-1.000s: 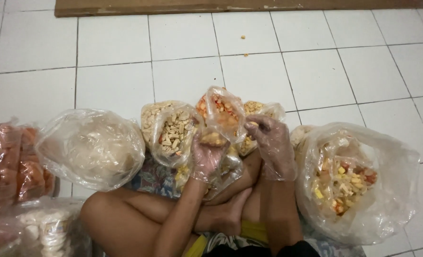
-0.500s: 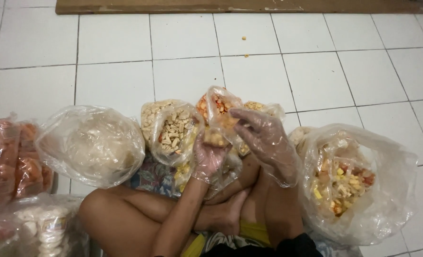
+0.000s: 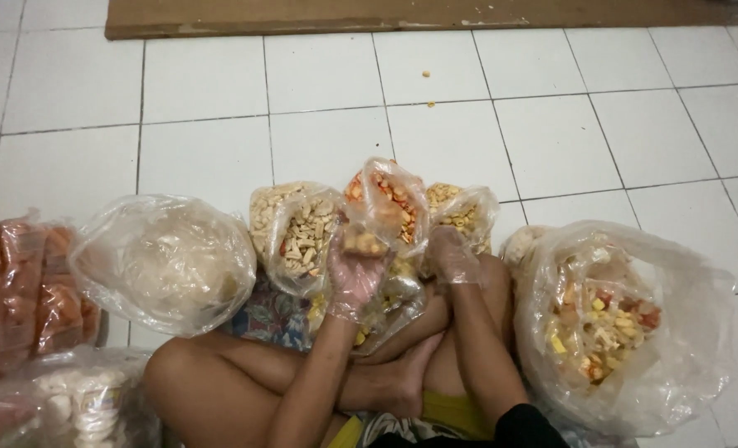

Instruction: Sorting and transferring various snacks from large plastic bags into smaller ones while sitting on the floor.

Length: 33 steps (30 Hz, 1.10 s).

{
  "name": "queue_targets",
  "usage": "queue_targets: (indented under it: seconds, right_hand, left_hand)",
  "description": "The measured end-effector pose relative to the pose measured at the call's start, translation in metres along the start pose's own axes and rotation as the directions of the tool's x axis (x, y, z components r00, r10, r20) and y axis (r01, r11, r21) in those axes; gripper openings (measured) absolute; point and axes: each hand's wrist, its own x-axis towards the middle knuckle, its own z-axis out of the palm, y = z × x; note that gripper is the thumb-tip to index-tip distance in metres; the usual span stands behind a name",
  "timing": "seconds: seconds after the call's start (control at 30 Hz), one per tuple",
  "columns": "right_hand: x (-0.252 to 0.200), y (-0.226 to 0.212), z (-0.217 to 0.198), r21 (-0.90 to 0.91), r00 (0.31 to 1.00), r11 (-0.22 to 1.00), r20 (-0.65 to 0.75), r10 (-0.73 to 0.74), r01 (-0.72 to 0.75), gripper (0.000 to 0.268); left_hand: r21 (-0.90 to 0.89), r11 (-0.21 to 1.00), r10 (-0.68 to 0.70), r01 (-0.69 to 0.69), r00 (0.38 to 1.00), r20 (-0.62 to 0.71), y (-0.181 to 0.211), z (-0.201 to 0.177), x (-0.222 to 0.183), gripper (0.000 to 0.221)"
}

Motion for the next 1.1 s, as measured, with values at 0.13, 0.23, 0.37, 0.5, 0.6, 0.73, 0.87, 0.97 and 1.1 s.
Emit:
queue_targets:
  seconds: [0.13,0.23,0.37,0.5,0.6,0.73,0.87,0.97,1.1]
  right_hand:
    - [-0.077,-0.055,-0.04,0.042,0.975,0.975,0.053,0.217,-0.219,0.048]
    - [-0.1,-0.059,-0.051,-0.137,1.0,0.99,-0.011,-0.02,0.018,0.039]
    - [-0.094,-0.041,-0.037,-0.551,0.937,0.787,-0.023,-0.348,0.279,0.025]
    - [-0.075,-0.03,-0.027,-0.575,0.911,0.738,0.031,-0.412,0.354,0.026]
    - [-0.058,-0.011,-0.008,-0.451,0.968,0.86,0.041,-0.249,0.24,0.025]
    - [-0.055,0.006,0.007,-0.612,0.828,0.691,-0.101,-0.551,0.385,0.016]
    - [-0.053,0.003,0.007,-0.507,0.845,0.775,-0.154,-0.512,0.378,0.016]
    - [-0.05,-0.006,0.008,-0.475,0.883,0.809,-0.128,-0.451,0.345,0.019]
    - [-0.056,-0.018,0.009,-0.31,0.98,0.94,-0.087,-0.178,0.143,0.026]
  left_hand:
    - [0.019,0.998,0.055,-0.055,0.998,-0.04,0.005,-0.018,0.003,0.031]
    - [0.028,0.998,0.05,-0.047,0.995,-0.085,-0.001,-0.005,0.003,0.028]
    - [0.029,0.996,0.085,-0.081,0.968,-0.236,0.014,-0.061,0.028,0.025]
    - [0.055,0.992,0.121,-0.11,0.955,-0.27,0.017,-0.079,0.036,0.034]
    - [0.043,0.995,0.099,-0.091,0.961,-0.257,0.014,-0.062,0.028,0.029]
    - [0.042,0.995,0.098,-0.089,0.957,-0.274,0.004,-0.033,0.012,0.032]
    - [0.061,0.994,0.101,-0.087,0.95,-0.296,0.016,-0.074,0.031,0.038]
    - [0.036,0.996,0.084,-0.078,0.968,-0.237,0.005,-0.038,0.012,0.026]
    - [0.021,0.998,0.07,-0.067,0.977,-0.202,-0.004,-0.01,-0.004,0.024]
